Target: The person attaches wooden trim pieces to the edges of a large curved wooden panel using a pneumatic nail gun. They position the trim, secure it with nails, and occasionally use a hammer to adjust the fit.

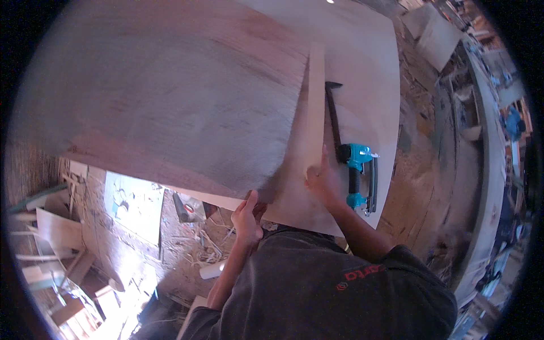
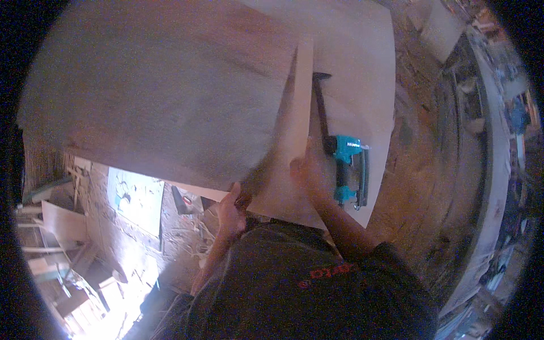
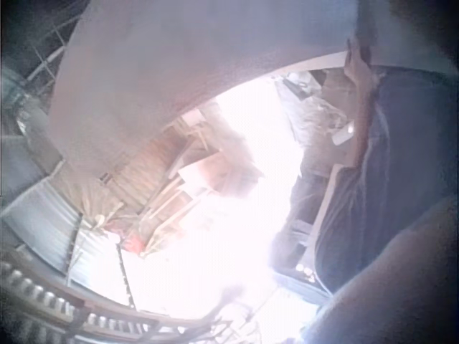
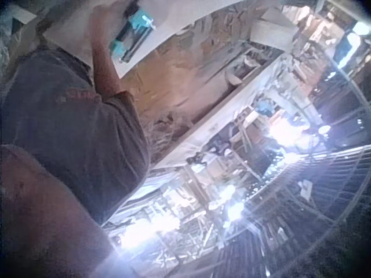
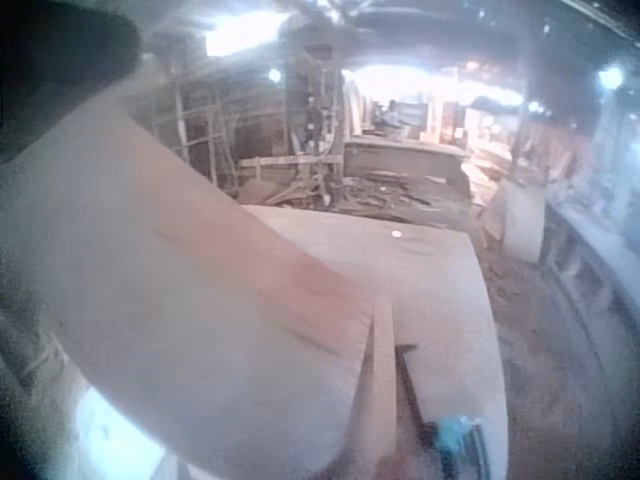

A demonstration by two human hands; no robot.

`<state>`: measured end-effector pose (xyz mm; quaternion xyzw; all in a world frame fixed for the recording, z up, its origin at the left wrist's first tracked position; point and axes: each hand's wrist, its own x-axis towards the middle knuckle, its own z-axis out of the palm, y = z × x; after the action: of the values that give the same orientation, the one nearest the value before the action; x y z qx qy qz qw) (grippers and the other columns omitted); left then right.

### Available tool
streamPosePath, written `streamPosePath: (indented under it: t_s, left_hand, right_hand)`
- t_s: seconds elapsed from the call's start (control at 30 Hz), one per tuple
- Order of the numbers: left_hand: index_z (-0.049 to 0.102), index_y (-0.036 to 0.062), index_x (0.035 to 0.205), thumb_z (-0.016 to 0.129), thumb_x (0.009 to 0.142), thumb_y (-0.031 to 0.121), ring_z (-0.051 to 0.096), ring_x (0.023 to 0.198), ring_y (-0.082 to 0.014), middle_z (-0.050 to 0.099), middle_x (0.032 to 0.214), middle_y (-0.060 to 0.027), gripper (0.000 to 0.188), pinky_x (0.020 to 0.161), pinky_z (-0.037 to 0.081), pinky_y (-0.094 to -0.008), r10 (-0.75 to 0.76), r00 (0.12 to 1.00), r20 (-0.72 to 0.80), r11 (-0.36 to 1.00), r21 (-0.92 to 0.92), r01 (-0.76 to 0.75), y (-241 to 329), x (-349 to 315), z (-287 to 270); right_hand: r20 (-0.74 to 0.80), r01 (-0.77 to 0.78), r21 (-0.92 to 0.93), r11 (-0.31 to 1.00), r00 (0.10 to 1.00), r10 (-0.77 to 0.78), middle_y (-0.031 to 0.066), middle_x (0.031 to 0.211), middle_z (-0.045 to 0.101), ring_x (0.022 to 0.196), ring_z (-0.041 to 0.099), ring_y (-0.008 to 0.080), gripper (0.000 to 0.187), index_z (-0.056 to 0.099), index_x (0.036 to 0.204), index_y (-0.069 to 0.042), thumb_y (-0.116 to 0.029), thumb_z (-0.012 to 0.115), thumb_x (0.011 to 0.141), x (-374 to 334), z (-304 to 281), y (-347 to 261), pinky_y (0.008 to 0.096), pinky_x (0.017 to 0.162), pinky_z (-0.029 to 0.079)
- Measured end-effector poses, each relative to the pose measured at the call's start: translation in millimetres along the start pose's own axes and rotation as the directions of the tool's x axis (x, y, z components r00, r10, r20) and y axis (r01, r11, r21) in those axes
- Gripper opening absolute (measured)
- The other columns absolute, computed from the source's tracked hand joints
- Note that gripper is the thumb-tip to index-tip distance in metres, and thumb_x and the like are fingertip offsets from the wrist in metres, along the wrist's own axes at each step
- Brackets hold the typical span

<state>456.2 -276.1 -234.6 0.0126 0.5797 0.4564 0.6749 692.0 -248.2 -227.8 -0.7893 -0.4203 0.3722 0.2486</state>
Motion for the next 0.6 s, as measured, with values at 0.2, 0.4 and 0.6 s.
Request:
streamPosePath:
  t_s: [0.2, 0.4, 0.6]
  left_hand:
    - [0.067, 0.0025, 0.105, 0.077, 0.093, 0.02, 0.069, 0.078, -0.0206, 0.07, 0.091, -0.0087, 0.023, 0.075, 0.058, -0.0355, -0.041, 0.996, -0.078, 0.998, 0.049, 0.045, 6, -9, -15]
    - [0.068, 0.0029, 0.102, 0.075, 0.094, 0.019, 0.072, 0.079, -0.0209, 0.072, 0.089, -0.0087, 0.02, 0.072, 0.061, -0.0343, -0.02, 1.0, -0.007, 1.0, 0.022, 0.021, 12, -14, -23]
    - [0.061, 0.0054, 0.105, 0.072, 0.097, 0.031, 0.062, 0.08, -0.0236, 0.058, 0.084, -0.0065, 0.029, 0.076, 0.055, -0.0401, -0.019, 1.0, 0.009, 0.996, 0.085, 0.018, 9, -7, -27]
  right_hand:
    - [-0.119, 0.093, -0.081, 0.992, 0.988, -0.102, 0.0298, 0.123, 0.064, 0.112, 0.063, 0.0466, 0.102, 0.018, 0.16, -0.004, -0.03, 0.08, 0.084, -28, 16, 0, 0.0509, 0.094, 0.051]
    - [-0.173, 0.268, -0.096, 0.959, 0.944, -0.282, 0.0275, 0.125, 0.063, 0.111, 0.063, 0.0452, 0.095, 0.032, 0.154, 0.001, -0.032, 0.082, 0.08, -65, 39, 39, 0.0524, 0.096, 0.051]
    - [-0.163, 0.069, -0.103, 0.992, 0.983, -0.086, 0.026, 0.124, 0.063, 0.11, 0.064, 0.0444, 0.081, 0.049, 0.145, -0.006, -0.039, 0.08, 0.078, 8, 20, -19, 0.0521, 0.094, 0.052]
